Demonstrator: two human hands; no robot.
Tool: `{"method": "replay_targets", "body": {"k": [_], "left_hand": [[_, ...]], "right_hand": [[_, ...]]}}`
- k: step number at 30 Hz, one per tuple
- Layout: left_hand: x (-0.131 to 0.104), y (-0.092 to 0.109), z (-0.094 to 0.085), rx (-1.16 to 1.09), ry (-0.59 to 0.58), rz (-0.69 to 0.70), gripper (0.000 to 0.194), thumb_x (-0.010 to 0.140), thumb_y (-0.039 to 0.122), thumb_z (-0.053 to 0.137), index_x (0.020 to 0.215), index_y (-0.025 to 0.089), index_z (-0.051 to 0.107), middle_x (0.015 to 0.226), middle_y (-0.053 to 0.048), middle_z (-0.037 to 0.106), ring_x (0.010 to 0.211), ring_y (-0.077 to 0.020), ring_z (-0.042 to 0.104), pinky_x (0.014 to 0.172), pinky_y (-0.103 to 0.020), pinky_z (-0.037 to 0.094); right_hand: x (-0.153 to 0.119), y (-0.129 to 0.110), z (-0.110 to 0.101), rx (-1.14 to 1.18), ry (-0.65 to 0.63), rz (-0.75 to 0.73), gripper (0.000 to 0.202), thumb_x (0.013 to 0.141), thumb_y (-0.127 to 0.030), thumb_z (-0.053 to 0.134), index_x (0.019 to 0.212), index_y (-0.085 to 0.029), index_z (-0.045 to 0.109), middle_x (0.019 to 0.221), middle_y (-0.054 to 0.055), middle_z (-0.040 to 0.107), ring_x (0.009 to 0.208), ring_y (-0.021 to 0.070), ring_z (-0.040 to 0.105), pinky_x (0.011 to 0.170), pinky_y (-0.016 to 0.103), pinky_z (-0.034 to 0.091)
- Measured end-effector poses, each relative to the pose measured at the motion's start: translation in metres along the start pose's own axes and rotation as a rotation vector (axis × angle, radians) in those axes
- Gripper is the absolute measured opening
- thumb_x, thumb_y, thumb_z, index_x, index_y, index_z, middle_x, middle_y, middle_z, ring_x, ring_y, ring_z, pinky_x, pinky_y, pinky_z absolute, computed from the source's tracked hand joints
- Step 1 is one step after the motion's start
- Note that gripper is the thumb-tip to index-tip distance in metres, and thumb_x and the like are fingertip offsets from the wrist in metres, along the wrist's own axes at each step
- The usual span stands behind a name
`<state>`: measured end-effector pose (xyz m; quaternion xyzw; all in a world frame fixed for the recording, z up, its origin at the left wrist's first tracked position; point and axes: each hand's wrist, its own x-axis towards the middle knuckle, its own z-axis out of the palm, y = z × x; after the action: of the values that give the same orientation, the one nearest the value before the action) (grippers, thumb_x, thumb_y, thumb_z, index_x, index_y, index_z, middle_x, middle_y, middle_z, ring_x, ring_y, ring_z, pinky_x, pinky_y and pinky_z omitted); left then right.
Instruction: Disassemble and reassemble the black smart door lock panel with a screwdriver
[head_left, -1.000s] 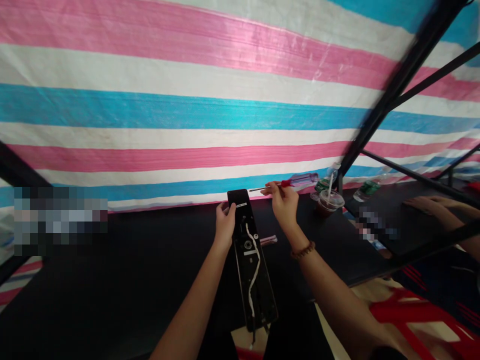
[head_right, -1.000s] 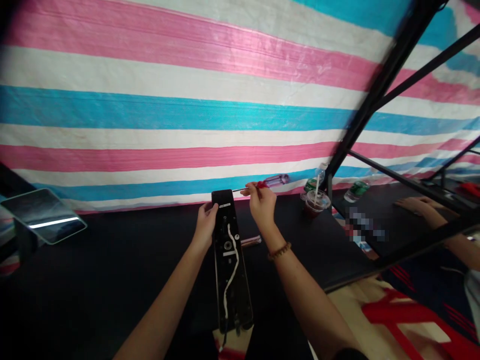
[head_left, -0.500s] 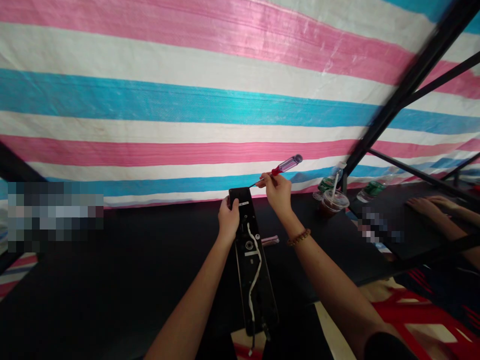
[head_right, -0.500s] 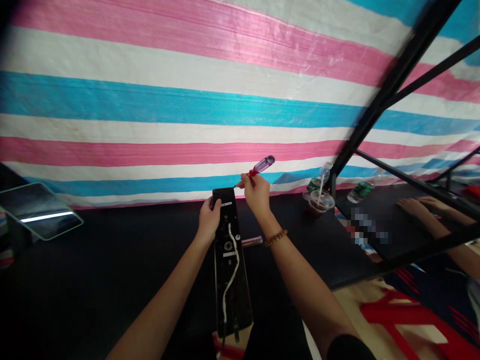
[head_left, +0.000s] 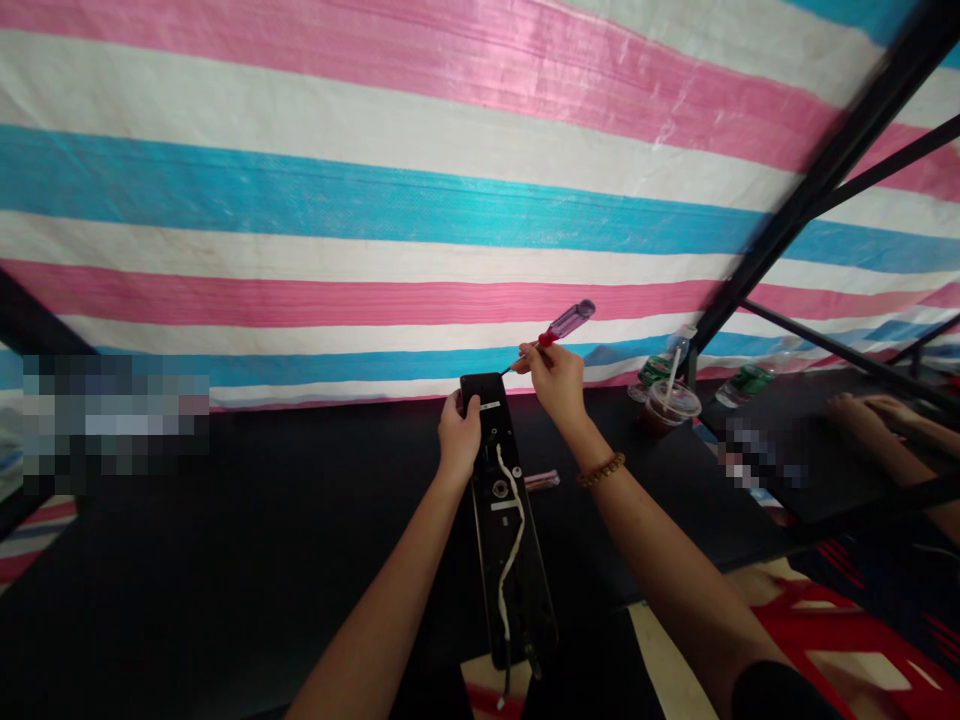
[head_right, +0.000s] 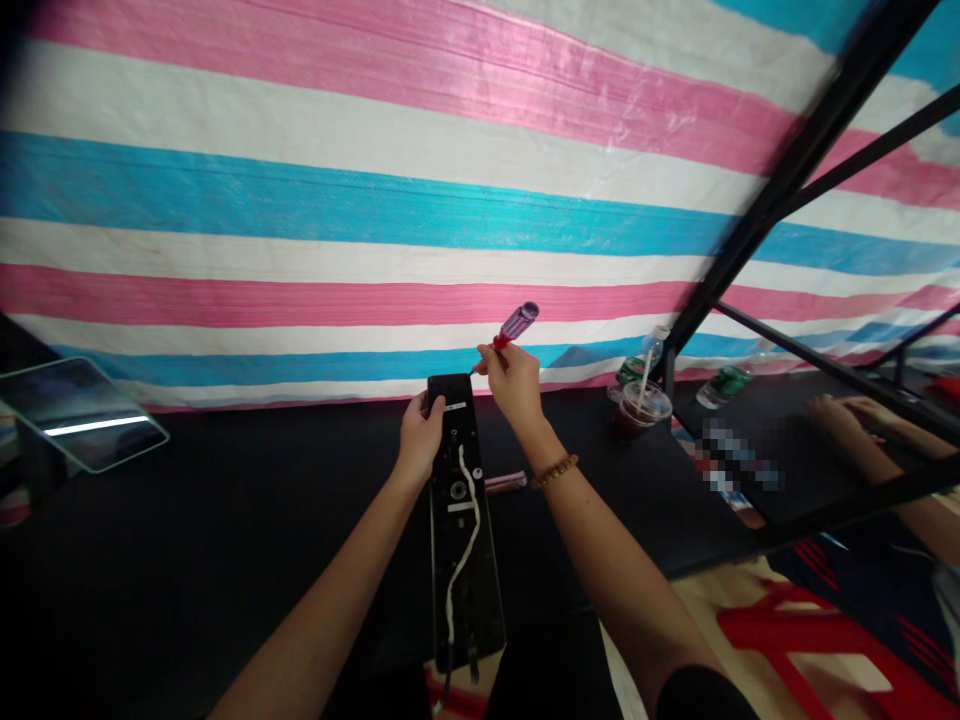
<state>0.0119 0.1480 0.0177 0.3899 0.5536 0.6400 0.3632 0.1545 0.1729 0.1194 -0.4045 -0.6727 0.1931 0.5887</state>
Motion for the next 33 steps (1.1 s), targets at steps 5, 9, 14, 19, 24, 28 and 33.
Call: {"method": "replay_targets", "body": {"k": [5, 9, 14, 19, 24, 28, 33], "left_hand": [[0.001, -0.002, 0.0, -0.005, -0.004, 0.001, 0.033, 0.091, 0.033, 0.063, 0.119, 0.016, 0.064, 0.12, -0.014, 0.072, 0.108, -0.0266, 0.071, 0.097, -0.04, 0.052], [0.001, -0.003, 0.0, -0.01, -0.003, 0.001, 0.033, 0.091, 0.033, 0.063, 0.12, 0.017, 0.064, 0.119, -0.014, 0.073, 0.108, -0.0265, 0.071, 0.096, -0.039, 0.053], [0.002, -0.004, 0.0, -0.012, -0.003, -0.001, 0.032, 0.091, 0.032, 0.062, 0.119, 0.017, 0.064, 0.118, -0.013, 0.073, 0.106, -0.0257, 0.071, 0.095, -0.039, 0.053], [0.002, -0.003, 0.0, -0.015, -0.007, -0.003, 0.031, 0.09, 0.032, 0.062, 0.117, 0.016, 0.065, 0.116, -0.013, 0.074, 0.104, -0.0257, 0.072, 0.096, -0.04, 0.053], [0.001, -0.003, 0.001, -0.029, -0.007, -0.009, 0.032, 0.09, 0.033, 0.064, 0.117, 0.016, 0.065, 0.115, -0.013, 0.074, 0.103, -0.025, 0.072, 0.096, -0.038, 0.053], [0.001, -0.002, 0.0, -0.035, -0.007, -0.016, 0.033, 0.089, 0.034, 0.066, 0.118, 0.017, 0.065, 0.115, -0.013, 0.074, 0.104, -0.0253, 0.072, 0.097, -0.039, 0.053], [0.0, -0.001, 0.0, -0.029, -0.008, -0.026, 0.033, 0.09, 0.033, 0.064, 0.119, 0.016, 0.065, 0.115, -0.014, 0.074, 0.103, -0.0261, 0.072, 0.094, -0.04, 0.054]], "right_hand": [[0.009, -0.001, 0.005, -0.058, -0.079, -0.03, 0.029, 0.093, -0.044, 0.059, 0.075, -0.022, 0.065, 0.068, 0.004, 0.074, 0.065, 0.0213, 0.074, 0.068, 0.031, 0.058], [0.012, 0.002, 0.006, -0.117, -0.106, -0.038, 0.029, 0.094, -0.044, 0.058, 0.076, -0.022, 0.065, 0.07, 0.005, 0.075, 0.068, 0.0212, 0.074, 0.071, 0.032, 0.059], [0.01, 0.002, 0.003, -0.108, -0.089, -0.041, 0.03, 0.094, -0.045, 0.058, 0.077, -0.021, 0.065, 0.071, 0.005, 0.075, 0.068, 0.0212, 0.074, 0.072, 0.032, 0.059], [0.007, -0.002, 0.001, -0.058, -0.078, -0.024, 0.028, 0.093, -0.044, 0.059, 0.077, -0.021, 0.066, 0.069, 0.005, 0.074, 0.066, 0.0216, 0.074, 0.07, 0.033, 0.059], [0.007, -0.003, 0.003, -0.036, -0.075, -0.024, 0.029, 0.092, -0.045, 0.059, 0.076, -0.021, 0.065, 0.068, 0.005, 0.074, 0.066, 0.0217, 0.074, 0.07, 0.033, 0.059], [0.008, -0.002, 0.003, -0.06, -0.086, -0.011, 0.029, 0.093, -0.045, 0.058, 0.077, -0.022, 0.064, 0.07, 0.005, 0.075, 0.068, 0.0213, 0.074, 0.071, 0.032, 0.06], [0.009, 0.002, 0.004, -0.056, -0.085, -0.049, 0.027, 0.093, -0.041, 0.059, 0.076, -0.021, 0.064, 0.068, 0.005, 0.074, 0.065, 0.0209, 0.074, 0.068, 0.031, 0.059]]}}
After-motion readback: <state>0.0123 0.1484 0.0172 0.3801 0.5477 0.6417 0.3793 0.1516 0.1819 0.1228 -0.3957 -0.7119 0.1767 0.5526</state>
